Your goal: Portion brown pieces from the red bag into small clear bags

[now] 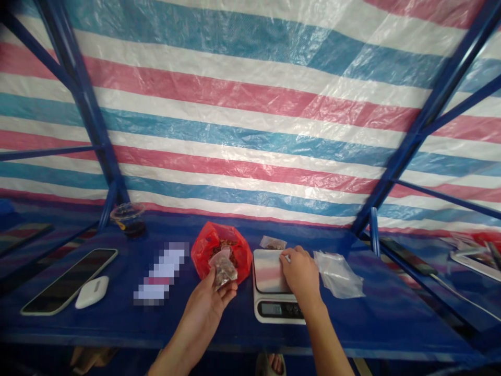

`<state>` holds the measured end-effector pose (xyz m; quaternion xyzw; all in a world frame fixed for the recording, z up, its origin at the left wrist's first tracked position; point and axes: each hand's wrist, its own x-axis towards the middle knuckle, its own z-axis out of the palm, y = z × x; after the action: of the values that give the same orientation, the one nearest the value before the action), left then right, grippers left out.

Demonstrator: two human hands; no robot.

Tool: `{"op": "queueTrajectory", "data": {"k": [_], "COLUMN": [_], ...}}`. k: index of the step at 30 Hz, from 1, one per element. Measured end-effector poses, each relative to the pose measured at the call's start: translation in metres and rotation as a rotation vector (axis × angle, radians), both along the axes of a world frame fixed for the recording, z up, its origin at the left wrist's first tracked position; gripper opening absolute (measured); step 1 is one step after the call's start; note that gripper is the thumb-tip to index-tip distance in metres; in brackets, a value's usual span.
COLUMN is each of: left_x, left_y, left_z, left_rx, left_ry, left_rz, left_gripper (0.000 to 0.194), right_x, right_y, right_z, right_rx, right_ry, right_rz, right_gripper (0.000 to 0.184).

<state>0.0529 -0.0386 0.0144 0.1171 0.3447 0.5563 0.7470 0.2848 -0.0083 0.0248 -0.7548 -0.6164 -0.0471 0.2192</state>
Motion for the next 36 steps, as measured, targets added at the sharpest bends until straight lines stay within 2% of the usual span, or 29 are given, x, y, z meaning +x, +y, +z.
{"op": "queueTrajectory", "data": {"k": [2, 4, 6, 9, 14, 17, 19, 23, 26, 30, 33, 36], "left_x": [0.000, 0.001, 0.002, 0.004, 0.005, 0.006, 0.005, -0.002, -0.007, -0.009, -0.009, -0.009], "left_y": [0.002, 0.003, 0.003, 0.002, 0.001, 0.001, 0.002, 0.006, 0.009, 0.009, 0.009, 0.008], "left_z": [0.004, 0.009, 0.013, 0.016, 0.014, 0.015, 0.016, 0.017, 0.016, 0.013, 0.012, 0.012], "left_rx": [-0.022, -0.046, -0.073, -0.075, -0.060, -0.037, -0.037, -0.022, -0.035, -0.031, -0.005, -0.002], "left_ry": [0.000, 0.009, 0.016, -0.004, -0.048, -0.099, -0.118, -0.096, -0.067, -0.062, -0.060, -0.048], "left_rz": [0.009, 0.020, 0.032, 0.034, 0.008, -0.012, -0.016, 0.012, -0.045, -0.049, -0.044, -0.053], "left_gripper": [0.021, 0.021, 0.024, 0.026, 0.029, 0.027, 0.028, 0.031, 0.030, 0.029, 0.029, 0.026], "right_x": [-0.016, -0.041, -0.069, -0.099, -0.104, -0.101, -0.099, -0.087, -0.081, -0.091, -0.099, -0.100], "right_y": [0.003, 0.008, 0.014, 0.020, 0.006, -0.012, -0.019, -0.015, -0.006, -0.003, -0.005, -0.007], "right_z": [0.006, 0.014, 0.020, 0.024, 0.016, 0.011, 0.007, -0.002, -0.004, 0.007, 0.016, 0.017], "right_rx": [0.101, 0.193, 0.207, 0.200, 0.282, 0.235, 0.200, 0.264, 0.237, 0.197, 0.142, 0.049], "right_ry": [0.087, 0.192, 0.256, 0.300, 0.505, 0.636, 0.651, 0.441, 0.218, -0.013, -0.102, -0.173], "right_rz": [0.082, 0.222, 0.366, 0.478, 0.462, 0.463, 0.457, 0.338, 0.316, 0.301, 0.298, 0.250], "right_gripper": [0.024, 0.023, 0.024, 0.026, 0.030, 0.032, 0.033, 0.031, 0.027, 0.028, 0.026, 0.029]}}
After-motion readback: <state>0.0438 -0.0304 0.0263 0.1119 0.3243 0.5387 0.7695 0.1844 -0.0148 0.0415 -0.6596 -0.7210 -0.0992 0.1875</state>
